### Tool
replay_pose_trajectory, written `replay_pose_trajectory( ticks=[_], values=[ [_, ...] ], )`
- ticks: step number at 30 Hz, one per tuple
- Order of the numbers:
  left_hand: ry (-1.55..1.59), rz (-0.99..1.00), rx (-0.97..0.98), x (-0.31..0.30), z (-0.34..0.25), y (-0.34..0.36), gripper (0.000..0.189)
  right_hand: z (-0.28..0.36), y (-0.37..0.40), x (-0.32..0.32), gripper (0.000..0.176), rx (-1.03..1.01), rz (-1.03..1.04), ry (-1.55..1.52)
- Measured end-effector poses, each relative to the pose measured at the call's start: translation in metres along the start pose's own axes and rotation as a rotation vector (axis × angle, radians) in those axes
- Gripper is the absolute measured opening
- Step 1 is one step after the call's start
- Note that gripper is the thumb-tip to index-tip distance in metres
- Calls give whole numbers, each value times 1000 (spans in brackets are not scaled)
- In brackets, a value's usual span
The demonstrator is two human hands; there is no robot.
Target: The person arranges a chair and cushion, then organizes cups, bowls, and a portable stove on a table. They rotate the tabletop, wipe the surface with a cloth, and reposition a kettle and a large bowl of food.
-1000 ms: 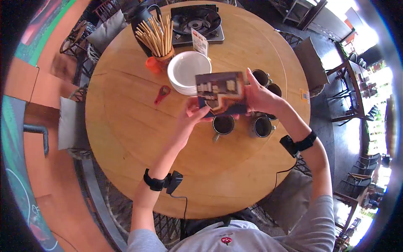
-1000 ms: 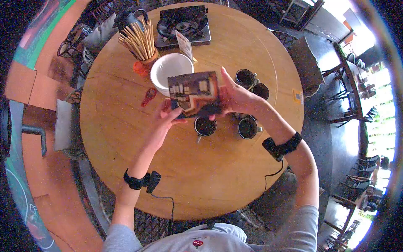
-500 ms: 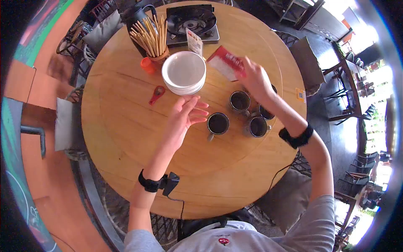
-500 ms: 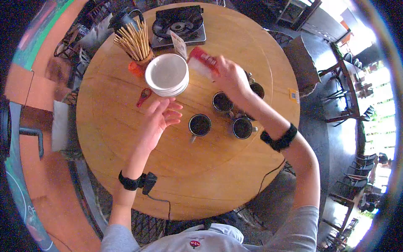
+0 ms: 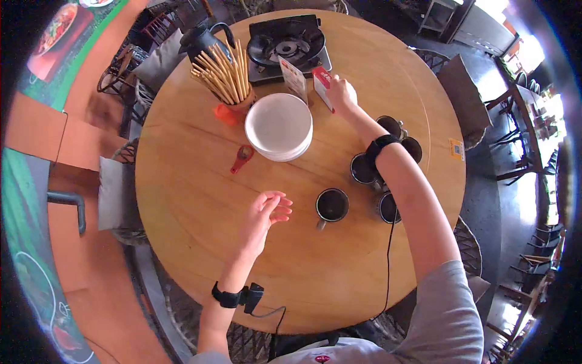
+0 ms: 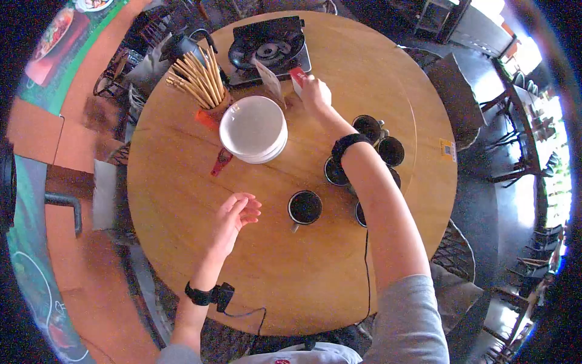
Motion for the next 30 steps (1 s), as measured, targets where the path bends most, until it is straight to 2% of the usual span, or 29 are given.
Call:
replay_pose_trajectory(
  ticks=[5, 8, 12, 13, 18, 20, 22, 24, 25, 30],
  values=[
    [-8, 24, -40, 9, 14, -4, 21, -1, 9, -7, 30, -14, -51, -27],
    [-33, 35, -51, 13, 29, -7, 20, -10, 16, -24, 31, -102, -183, 42],
    [-193, 62, -69, 19, 52, -2, 20, -16, 50, -83, 28, -205, 33, -242],
    [-209, 86, -58, 21, 60, 0, 21, -21, 65, -93, 28, -247, 29, -350],
    [-313, 88, -44, 34, 93, 4, 25, -57, 144, -117, 29, -400, 260, -45],
    [-366, 82, -16, 35, 103, -2, 22, -58, 175, -121, 33, -225, 403, 174],
    [-416, 78, 26, 36, 112, -9, 19, -54, 196, -122, 33, -94, 505, 190],
    [-395, 145, -60, 38, 110, -11, 20, -56, 210, -111, 29, -294, 328, 319],
    [-384, 176, -100, 39, 108, -11, 21, -55, 212, -105, 25, -245, 373, 358],
    [-257, 71, -14, 31, 106, -9, 18, -53, 206, -87, 12, -215, 295, 426]
  ],
)
Point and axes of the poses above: each hand's wrist, its own y-axis away from the middle knuckle, its own x-axis out of the palm, z = x × y, the point moved 2 cm from there along -y, towards the middle knuckle, and after that the axes turned 1 degree about -z, right-handed, at the moved point
